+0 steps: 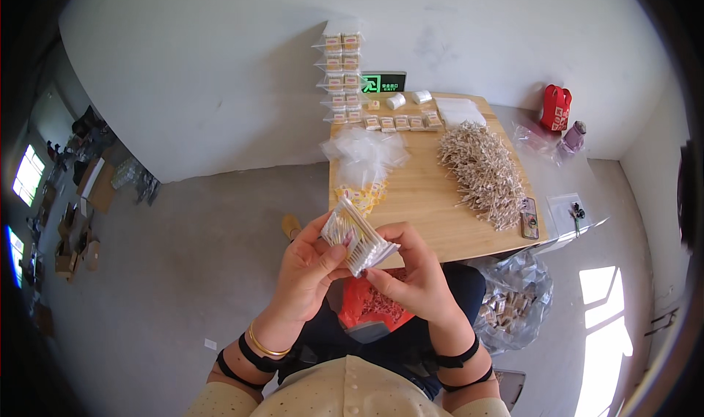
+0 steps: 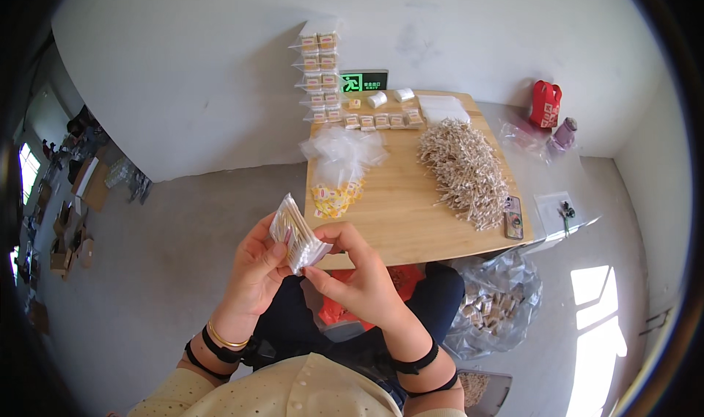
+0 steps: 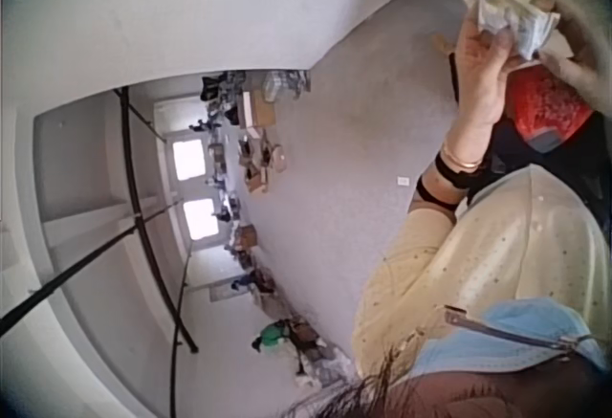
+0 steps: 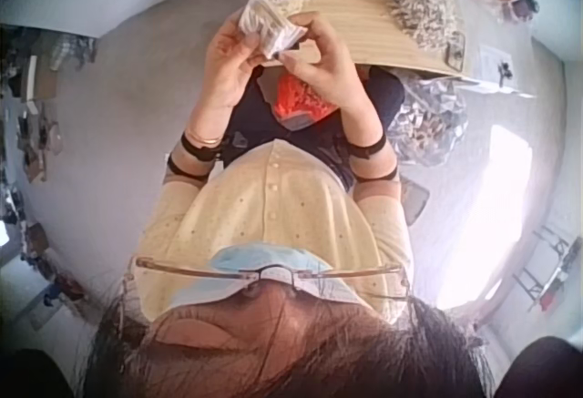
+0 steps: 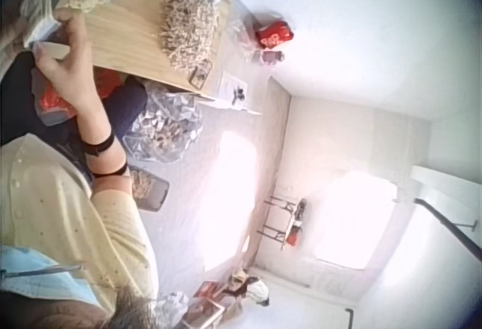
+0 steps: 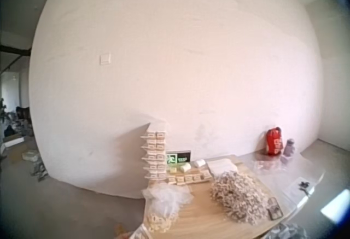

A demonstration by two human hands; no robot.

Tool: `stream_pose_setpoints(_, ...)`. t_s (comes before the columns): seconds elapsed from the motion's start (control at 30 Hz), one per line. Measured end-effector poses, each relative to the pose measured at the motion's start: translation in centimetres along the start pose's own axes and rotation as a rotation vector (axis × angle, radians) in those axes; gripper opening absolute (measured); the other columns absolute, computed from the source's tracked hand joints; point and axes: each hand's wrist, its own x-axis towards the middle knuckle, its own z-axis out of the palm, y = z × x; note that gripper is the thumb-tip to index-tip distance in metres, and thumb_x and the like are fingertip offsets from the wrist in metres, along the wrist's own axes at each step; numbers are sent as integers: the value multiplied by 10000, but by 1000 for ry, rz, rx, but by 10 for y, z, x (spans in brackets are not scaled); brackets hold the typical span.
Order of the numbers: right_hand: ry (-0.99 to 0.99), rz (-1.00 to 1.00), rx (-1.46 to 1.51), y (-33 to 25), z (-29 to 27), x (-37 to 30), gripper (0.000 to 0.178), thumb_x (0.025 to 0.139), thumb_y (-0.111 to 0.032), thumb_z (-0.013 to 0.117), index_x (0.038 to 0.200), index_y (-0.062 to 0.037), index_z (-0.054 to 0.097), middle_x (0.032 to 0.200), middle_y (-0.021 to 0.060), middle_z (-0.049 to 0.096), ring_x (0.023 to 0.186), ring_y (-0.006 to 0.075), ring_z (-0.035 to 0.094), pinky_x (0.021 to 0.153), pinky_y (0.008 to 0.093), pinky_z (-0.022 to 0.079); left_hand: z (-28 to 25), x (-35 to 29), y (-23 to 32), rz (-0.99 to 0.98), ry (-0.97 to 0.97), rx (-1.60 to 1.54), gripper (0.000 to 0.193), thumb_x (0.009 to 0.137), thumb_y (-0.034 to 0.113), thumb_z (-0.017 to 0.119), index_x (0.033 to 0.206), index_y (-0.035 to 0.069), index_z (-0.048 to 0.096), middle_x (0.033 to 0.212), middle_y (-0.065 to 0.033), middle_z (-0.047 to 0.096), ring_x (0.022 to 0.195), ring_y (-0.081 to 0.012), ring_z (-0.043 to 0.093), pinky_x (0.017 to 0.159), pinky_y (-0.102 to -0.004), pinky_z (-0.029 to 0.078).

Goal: The person gathers loose cotton swabs from a pile on a wooden table and places them into small plastic bags. They seal the bags and stack them with other completed packages. The person repeats this process, handling the swabs and packaging materials by hand.

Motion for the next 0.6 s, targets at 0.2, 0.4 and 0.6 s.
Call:
stream_pose_setpoints(0.2,5,-9,8,1,-3,2,358,865,-63,782,1185,-3,633,1045,42,683,981,150,611,926,314,486,-2,1,-1,-22,10,1,554,1005,114,680,1498,33,440,1269,-108,676,1116,-219,710,939,-390,630)
stream_pose_setpoints(0.4,-12,-28,0,-2,-5,4,328,879,-50,768,1172,10,632,1042,55,697,981,153,642,919,316,508,0,1,2,-4,-13,58,557,1007,127,678,1500,30,436,1281,-109,669,1138,-210,699,946,-381,620)
stream_pose_setpoints(0.6,-25,-63,-4,-2,-7,4,355,871,-52,781,1184,13,627,1043,62,701,976,162,650,915,319,516,1,1,4,3,-36,33,556,1011,91,664,1511,35,427,1270,-115,673,1126,-210,704,943,-389,628)
